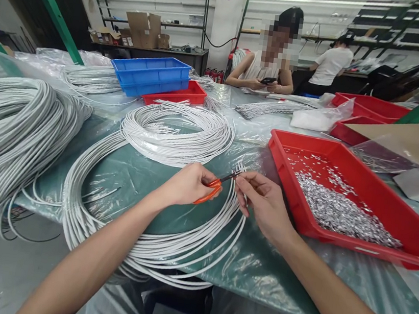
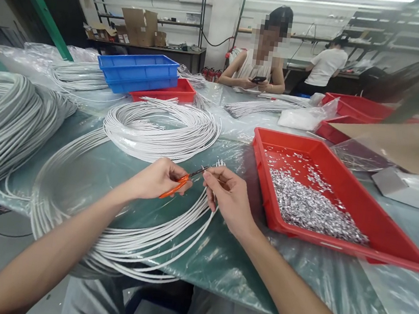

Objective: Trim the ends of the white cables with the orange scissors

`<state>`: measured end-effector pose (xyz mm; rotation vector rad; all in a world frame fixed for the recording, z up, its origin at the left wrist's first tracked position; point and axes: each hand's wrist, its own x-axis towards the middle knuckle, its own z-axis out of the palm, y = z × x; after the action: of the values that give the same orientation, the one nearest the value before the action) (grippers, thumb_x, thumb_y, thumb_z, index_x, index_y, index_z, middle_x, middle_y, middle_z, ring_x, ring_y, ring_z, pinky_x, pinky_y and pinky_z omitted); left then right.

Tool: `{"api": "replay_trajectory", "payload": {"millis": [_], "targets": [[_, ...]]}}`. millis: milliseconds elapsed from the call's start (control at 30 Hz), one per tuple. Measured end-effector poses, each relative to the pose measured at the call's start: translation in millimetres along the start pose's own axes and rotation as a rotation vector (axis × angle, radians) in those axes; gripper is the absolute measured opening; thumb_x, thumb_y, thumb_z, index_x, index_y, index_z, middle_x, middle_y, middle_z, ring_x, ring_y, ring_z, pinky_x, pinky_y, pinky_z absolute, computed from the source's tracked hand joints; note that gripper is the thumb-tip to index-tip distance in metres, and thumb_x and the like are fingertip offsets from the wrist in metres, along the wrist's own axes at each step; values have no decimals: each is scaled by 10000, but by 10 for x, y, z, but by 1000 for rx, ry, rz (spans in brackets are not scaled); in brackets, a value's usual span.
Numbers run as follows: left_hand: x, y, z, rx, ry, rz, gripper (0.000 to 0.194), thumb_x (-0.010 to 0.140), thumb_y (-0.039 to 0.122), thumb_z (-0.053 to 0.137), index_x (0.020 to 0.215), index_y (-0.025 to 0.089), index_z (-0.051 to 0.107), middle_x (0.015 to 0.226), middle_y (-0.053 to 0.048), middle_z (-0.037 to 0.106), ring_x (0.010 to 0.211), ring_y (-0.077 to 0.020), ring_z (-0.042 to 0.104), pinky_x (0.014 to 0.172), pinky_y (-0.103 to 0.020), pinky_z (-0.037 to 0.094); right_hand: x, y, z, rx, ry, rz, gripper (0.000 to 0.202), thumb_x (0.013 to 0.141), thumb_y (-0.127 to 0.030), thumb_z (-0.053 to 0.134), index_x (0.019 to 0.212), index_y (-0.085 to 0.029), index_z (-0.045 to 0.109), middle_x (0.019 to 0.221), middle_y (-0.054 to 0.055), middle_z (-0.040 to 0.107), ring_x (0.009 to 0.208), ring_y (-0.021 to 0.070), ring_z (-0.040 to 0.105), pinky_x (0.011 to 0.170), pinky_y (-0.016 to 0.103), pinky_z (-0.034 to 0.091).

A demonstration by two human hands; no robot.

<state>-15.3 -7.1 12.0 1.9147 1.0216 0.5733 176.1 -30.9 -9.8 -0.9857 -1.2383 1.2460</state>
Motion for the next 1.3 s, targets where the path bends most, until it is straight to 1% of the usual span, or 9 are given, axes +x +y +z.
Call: {"api": "replay_trajectory", "payload": {"millis": [133, 267, 500, 600, 767, 900, 967, 1133, 1300], "targets": [[-2, 1, 9, 20, 11, 23, 180, 748, 228, 498, 638, 125, 596, 611, 1, 573, 545, -74, 447, 506, -203, 286, -14, 20, -6, -88, 29, -71, 256, 818, -410, 721, 794, -171, 632, 614, -18, 572, 428, 82, 482, 309, 191, 382], [-12, 11, 15, 46, 17, 34, 189, 753, 228, 495, 640, 120, 602, 608, 3, 563, 543, -73, 430, 502, -213, 261, -8, 7, -67, -127, -51, -56, 293, 859, -421, 673, 724, -169, 604, 508, -33, 529, 374, 86, 477, 313, 198, 391], [-18, 18, 16, 55, 13, 44, 176, 752, 211, 481, 647, 121, 590, 605, 6, 544, 544, -73, 420, 508, -222, 244, 33, -70, -112, 6, -185, 44, 274, 826, -416, 708, 766, -154, 652, 577, -46, 493, 368, 73, 483, 283, 188, 380], [-9, -4, 15, 66, 23, 52, 180, 761, 216, 487, 638, 123, 580, 605, 8, 535, 549, -73, 408, 511, -223, 239, 35, -80, -88, 40, -153, 62, 265, 805, -406, 734, 776, -159, 643, 596, -42, 525, 384, 73, 496, 294, 182, 400], [-5, -32, 9, 89, 44, 54, 190, 767, 227, 493, 641, 124, 592, 595, 15, 519, 537, -68, 373, 506, -226, 225, 31, -62, -60, 10, -44, 26, 287, 730, -393, 805, 792, -170, 635, 600, -36, 582, 374, 81, 500, 285, 192, 412], [-9, -26, 13, 113, 54, 60, 204, 770, 243, 506, 633, 125, 599, 566, 27, 469, 532, -67, 336, 504, -230, 208, 21, -58, -56, -73, -16, 2, 314, 738, -433, 789, 731, -158, 636, 585, -3, 600, 428, 108, 549, 322, 207, 447], [-9, -23, 17, 120, 58, 61, 214, 770, 253, 515, 614, 125, 587, 554, 31, 442, 528, -66, 318, 503, -231, 201, 20, -56, -59, -102, -17, -5, 314, 755, -439, 773, 714, -157, 640, 550, -1, 590, 418, 107, 537, 331, 208, 444], [-12, -31, 21, 144, 48, 66, 206, 766, 240, 506, 636, 123, 616, 565, 31, 465, 524, -63, 307, 505, -231, 197, 32, -60, -76, -94, -86, -2, 312, 779, -434, 749, 687, -157, 637, 589, -2, 581, 400, 81, 479, 322, 204, 414], [-23, -30, 9, 167, 53, 72, 187, 758, 222, 503, 640, 125, 610, 564, 34, 446, 530, -61, 301, 506, -225, 198, 57, -97, -142, -17, -191, 76, 257, 786, -396, 749, 747, -154, 671, 577, -27, 508, 421, 72, 425, 314, 184, 380]]}}
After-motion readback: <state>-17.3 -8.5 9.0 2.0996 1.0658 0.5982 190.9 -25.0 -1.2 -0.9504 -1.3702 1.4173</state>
